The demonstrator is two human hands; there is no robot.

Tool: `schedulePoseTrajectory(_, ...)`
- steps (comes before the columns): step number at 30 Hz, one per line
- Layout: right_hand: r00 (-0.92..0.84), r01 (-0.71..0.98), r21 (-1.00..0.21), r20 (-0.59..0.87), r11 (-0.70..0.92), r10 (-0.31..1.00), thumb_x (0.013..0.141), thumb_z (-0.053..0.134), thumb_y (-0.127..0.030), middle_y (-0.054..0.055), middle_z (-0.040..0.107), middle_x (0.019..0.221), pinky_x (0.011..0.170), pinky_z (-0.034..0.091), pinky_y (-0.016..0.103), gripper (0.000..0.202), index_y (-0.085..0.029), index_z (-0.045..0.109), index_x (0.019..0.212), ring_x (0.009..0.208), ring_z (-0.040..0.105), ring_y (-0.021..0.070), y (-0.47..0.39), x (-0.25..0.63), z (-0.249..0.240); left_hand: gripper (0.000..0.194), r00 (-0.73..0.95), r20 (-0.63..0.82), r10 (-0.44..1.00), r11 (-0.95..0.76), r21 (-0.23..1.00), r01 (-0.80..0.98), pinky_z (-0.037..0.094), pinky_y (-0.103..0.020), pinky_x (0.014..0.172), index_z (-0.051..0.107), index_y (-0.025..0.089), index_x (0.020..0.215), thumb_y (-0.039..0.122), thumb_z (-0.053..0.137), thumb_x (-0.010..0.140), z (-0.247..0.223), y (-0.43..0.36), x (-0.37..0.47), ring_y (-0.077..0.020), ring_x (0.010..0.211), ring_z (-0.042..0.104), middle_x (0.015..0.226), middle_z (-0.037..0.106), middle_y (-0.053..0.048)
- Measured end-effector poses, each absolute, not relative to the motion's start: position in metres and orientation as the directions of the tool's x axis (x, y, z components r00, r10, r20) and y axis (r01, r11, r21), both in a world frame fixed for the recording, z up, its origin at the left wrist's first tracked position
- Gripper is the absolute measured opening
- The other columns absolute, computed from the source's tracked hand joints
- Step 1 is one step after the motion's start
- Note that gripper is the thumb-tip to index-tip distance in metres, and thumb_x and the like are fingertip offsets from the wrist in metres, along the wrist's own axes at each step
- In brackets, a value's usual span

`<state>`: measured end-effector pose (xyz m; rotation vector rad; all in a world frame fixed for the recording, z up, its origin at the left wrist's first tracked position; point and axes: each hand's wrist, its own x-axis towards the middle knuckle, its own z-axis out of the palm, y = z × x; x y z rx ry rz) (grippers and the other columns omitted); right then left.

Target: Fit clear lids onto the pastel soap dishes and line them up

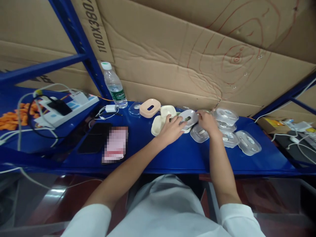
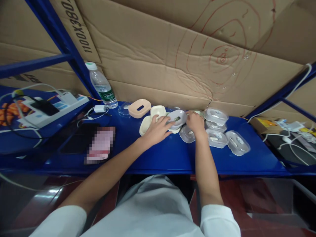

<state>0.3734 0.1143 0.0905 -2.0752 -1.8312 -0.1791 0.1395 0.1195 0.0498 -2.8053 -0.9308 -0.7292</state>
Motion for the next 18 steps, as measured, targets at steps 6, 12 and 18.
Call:
schedulePoseTrajectory(6, 0.069, 0.987, -0.159, 0.311, -0.019, 0.948, 0.102, 0.039, -0.018, 0.012, 0.068, 0.146, 0.113, 0.045, 0.043, 0.049, -0.02, 0.061, 0.146, 0.134, 0.062, 0.0291, 0.116, 0.347, 0.093, 0.026, 0.614, 0.482, 0.625, -0.726, 0.069, 0.684, 0.045, -0.047, 0.098, 0.073, 0.019, 0.126, 0.024, 0.06, 0.104, 0.068, 0.131, 0.121, -0.0317, 0.114, 0.065, 0.127, 0.068, -0.014)
schedulePoseTrajectory(12, 0.149, 0.987, -0.095, 0.216, -0.131, 0.965, 0.109, 0.035, -0.033, 0.017, 0.068, 0.144, 0.113, 0.043, 0.05, 0.047, -0.02, 0.058, 0.148, 0.135, 0.061, 0.0339, 0.105, 0.349, 0.108, 0.032, 0.38, 0.539, 0.752, -0.555, 0.206, 0.806, 0.049, -0.048, 0.098, 0.068, 0.013, 0.134, 0.023, 0.054, 0.106, 0.072, 0.147, 0.103, -0.0345, 0.117, 0.064, 0.132, 0.064, -0.019)
schedulePoseTrajectory(18, 0.143, 0.989, -0.015, -0.052, -0.144, 0.988, 0.092, 0.074, -0.047, 0.015, 0.068, 0.144, 0.106, 0.049, 0.055, 0.058, -0.026, 0.062, 0.144, 0.132, 0.064, 0.0391, 0.084, 0.342, 0.101, 0.041, 0.305, 0.548, 0.779, -0.521, 0.295, 0.801, 0.05, -0.049, 0.104, 0.067, 0.012, 0.133, 0.004, 0.041, 0.102, 0.069, 0.155, 0.1, -0.0334, 0.12, 0.065, 0.136, 0.063, -0.021)
